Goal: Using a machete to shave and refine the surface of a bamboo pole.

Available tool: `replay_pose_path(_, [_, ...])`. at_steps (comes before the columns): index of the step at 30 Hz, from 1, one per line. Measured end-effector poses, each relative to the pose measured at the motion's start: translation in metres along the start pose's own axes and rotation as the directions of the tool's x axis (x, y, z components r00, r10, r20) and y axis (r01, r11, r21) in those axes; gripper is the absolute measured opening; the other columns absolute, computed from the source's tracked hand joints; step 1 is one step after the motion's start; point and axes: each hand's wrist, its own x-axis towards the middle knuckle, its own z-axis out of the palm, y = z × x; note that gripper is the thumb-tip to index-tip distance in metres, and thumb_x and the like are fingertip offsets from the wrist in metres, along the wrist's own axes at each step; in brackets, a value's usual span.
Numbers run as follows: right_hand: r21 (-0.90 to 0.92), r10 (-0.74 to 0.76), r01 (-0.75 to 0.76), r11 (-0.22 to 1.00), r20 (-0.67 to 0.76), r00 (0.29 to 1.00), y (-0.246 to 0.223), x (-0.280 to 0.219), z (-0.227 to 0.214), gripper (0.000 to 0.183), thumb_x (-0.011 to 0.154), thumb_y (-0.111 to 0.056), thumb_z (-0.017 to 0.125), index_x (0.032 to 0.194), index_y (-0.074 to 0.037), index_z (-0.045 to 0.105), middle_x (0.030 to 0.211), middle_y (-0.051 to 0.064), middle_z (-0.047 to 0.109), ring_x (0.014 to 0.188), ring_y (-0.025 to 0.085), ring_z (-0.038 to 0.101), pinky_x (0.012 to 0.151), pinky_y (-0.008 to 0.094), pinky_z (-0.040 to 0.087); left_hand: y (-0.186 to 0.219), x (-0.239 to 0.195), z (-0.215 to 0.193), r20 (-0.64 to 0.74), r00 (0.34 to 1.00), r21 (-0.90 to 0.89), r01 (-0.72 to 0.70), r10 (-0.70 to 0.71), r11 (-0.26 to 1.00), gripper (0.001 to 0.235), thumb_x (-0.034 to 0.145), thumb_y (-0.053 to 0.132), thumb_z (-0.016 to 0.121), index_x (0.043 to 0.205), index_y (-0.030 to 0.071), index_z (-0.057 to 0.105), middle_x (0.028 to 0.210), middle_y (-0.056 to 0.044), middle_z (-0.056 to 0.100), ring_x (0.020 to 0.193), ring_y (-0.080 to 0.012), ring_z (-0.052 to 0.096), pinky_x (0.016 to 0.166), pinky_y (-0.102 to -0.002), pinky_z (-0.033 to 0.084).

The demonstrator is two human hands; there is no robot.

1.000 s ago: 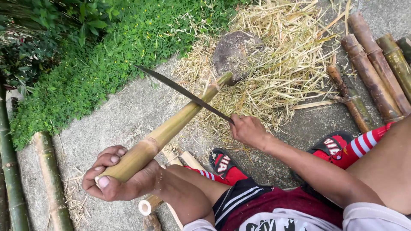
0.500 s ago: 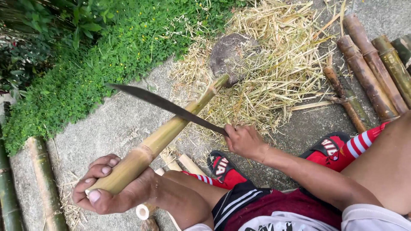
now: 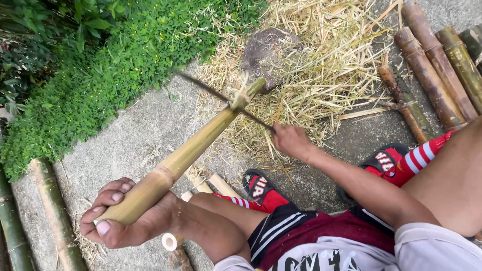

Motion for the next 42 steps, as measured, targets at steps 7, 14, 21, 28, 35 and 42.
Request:
replay_pose_path(7, [0.084,0.150,-0.156,0.984,0.072,0.986,-0.001,-0.027,-0.011,0.027,0.103,-0.011,0.040,0.111,0.009,0.057,0.053,0.010,0.059,0.035,0.023,0.058,0.029,0.039,0.045,-0.001,-0.008,0.005,0.005,0.996,0.062,-0.088,0.088,0.994,0.029,0.099,0.031,0.065,0.102,0.008,0.046,0.072,-0.006,0.043,0.066,-0.0197,0.050,0.059,-0.033,0.044])
replay_pose_path(14, [0.068,-0.364,0.401,0.914,-0.301,0.881,-0.157,-0.087,-0.095,0.019,0.084,-0.016,0.067,0.092,-0.002,0.058,0.056,0.015,0.062,0.046,0.035,0.066,0.042,0.045,0.054,0.005,-0.023,0.025,-0.053,0.993,0.026,-0.104,0.105,0.994,0.031,0.099,0.030,0.067,0.107,0.008,0.047,0.074,-0.007,0.044,0.069,-0.0187,0.048,0.063,-0.030,0.044])
replay_pose_path(21, [0.021,-0.229,0.241,0.970,-0.240,0.943,-0.105,-0.060,-0.051,0.016,0.086,-0.014,0.069,0.092,-0.003,0.059,0.056,0.012,0.063,0.048,0.034,0.067,0.044,0.046,0.055,0.007,-0.018,0.011,-0.004,0.996,0.048,-0.091,0.091,0.995,0.032,0.097,0.031,0.067,0.108,0.009,0.047,0.071,-0.008,0.047,0.067,-0.0186,0.052,0.062,-0.030,0.046])
replay_pose_path(28, [0.070,-0.230,0.251,0.965,-0.225,0.947,-0.134,-0.081,-0.084,0.016,0.088,-0.015,0.067,0.095,-0.002,0.059,0.057,0.014,0.064,0.048,0.034,0.067,0.044,0.046,0.056,0.005,-0.019,0.018,0.017,0.993,0.036,-0.118,0.117,0.992,0.031,0.098,0.031,0.067,0.108,0.008,0.048,0.072,-0.007,0.047,0.067,-0.0194,0.052,0.060,-0.032,0.046])
replay_pose_path(35, [-0.006,-0.240,0.245,0.970,-0.226,0.944,-0.092,-0.053,-0.060,0.020,0.085,-0.016,0.070,0.093,-0.003,0.057,0.059,0.016,0.065,0.052,0.037,0.068,0.049,0.048,0.056,0.000,-0.016,0.015,-0.021,0.997,-0.011,-0.073,0.073,0.997,0.029,0.098,0.027,0.066,0.106,0.008,0.046,0.072,-0.008,0.046,0.067,-0.0195,0.050,0.061,-0.031,0.044])
replay_pose_path(42, [-0.014,-0.303,0.309,0.951,-0.254,0.919,-0.099,-0.060,-0.060,0.019,0.081,-0.013,0.066,0.093,-0.001,0.057,0.056,0.017,0.065,0.048,0.036,0.067,0.044,0.048,0.055,0.003,-0.016,0.015,-0.025,0.996,0.001,-0.083,0.083,0.997,0.030,0.099,0.028,0.066,0.106,0.006,0.047,0.073,-0.009,0.045,0.067,-0.0206,0.048,0.059,-0.031,0.041])
